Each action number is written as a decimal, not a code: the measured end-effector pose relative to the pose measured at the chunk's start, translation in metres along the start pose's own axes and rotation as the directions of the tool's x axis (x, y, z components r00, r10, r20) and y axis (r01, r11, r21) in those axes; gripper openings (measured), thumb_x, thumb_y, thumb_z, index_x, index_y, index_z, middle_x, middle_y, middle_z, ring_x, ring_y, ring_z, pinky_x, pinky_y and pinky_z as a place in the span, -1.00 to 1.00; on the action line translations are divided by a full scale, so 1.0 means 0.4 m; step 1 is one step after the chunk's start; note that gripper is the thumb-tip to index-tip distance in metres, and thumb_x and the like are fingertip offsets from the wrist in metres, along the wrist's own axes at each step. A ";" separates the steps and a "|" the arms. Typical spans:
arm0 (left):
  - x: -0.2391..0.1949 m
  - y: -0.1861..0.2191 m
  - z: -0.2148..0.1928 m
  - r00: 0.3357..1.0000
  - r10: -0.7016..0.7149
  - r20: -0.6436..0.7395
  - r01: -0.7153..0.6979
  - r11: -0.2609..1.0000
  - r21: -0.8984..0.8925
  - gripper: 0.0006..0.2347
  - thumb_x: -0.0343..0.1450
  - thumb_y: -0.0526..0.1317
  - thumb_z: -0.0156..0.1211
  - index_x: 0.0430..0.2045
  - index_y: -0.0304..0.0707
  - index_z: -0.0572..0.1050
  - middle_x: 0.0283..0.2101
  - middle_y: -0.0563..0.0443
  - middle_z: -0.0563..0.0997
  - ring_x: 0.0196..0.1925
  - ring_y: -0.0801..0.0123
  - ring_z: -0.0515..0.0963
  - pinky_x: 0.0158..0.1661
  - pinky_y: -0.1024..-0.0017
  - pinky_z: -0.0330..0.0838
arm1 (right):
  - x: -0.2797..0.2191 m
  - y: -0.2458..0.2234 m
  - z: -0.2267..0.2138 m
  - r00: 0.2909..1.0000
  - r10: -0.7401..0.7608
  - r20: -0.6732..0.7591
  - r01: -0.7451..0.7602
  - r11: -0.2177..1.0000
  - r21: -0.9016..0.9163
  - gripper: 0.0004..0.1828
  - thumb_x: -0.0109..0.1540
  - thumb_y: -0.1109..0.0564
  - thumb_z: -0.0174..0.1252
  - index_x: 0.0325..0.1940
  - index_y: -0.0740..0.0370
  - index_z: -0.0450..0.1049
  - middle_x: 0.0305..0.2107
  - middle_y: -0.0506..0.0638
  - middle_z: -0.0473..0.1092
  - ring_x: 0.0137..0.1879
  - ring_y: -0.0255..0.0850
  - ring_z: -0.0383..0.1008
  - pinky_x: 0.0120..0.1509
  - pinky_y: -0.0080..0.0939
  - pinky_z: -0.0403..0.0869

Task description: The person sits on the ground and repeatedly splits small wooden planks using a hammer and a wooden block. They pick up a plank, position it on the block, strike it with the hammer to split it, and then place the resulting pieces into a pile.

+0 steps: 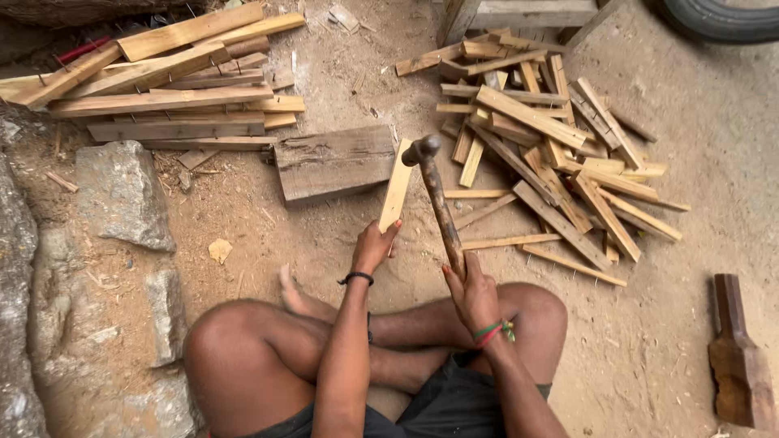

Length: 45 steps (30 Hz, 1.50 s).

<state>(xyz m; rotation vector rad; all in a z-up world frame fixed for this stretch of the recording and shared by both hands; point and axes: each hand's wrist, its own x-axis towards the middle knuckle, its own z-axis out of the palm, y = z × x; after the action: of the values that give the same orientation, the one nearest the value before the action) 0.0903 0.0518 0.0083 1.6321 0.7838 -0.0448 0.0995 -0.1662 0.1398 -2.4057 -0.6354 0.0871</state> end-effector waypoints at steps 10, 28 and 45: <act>-0.007 -0.039 0.016 0.999 0.030 -0.015 -0.030 0.999 0.023 -0.54 0.46 0.10 0.10 -0.02 -0.37 0.48 -0.56 0.10 0.59 -0.64 0.48 0.63 -0.61 0.46 0.52 | -0.078 0.032 0.115 0.985 0.158 0.068 -0.148 0.979 -0.138 -0.65 0.32 -0.04 0.18 -0.04 0.24 0.27 -0.54 0.36 0.47 -0.38 0.37 0.51 -0.35 0.34 0.40; -0.024 -0.093 0.031 0.982 0.087 -0.169 -0.177 0.744 -0.645 -0.55 0.49 0.14 0.10 -0.01 -0.31 0.38 -0.25 -0.11 0.62 -0.32 0.39 0.69 -0.43 0.49 0.60 | -0.032 0.245 0.092 0.670 0.440 0.598 -0.742 0.354 0.569 -0.78 0.36 0.07 0.07 -0.10 0.15 0.17 -0.60 -0.08 0.24 -0.65 -0.35 0.20 -0.66 -0.27 0.28; -0.043 -0.091 0.047 0.896 0.443 -0.043 -0.291 0.656 0.696 -0.51 0.34 0.01 0.37 0.12 -0.17 0.45 -0.04 -0.02 0.65 -0.15 0.32 0.65 -0.16 0.31 0.56 | -0.023 0.245 0.073 0.612 0.353 0.707 -0.777 0.106 0.620 -0.81 0.31 0.15 0.06 -0.08 0.11 0.18 -0.60 -0.11 0.24 -0.65 -0.39 0.22 -0.65 -0.32 0.34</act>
<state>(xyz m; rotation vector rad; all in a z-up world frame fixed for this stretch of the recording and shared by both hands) 0.0660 0.0274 -0.0198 2.5208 0.5976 0.1591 0.1265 -0.2201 0.0566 -1.2932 0.3212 1.0403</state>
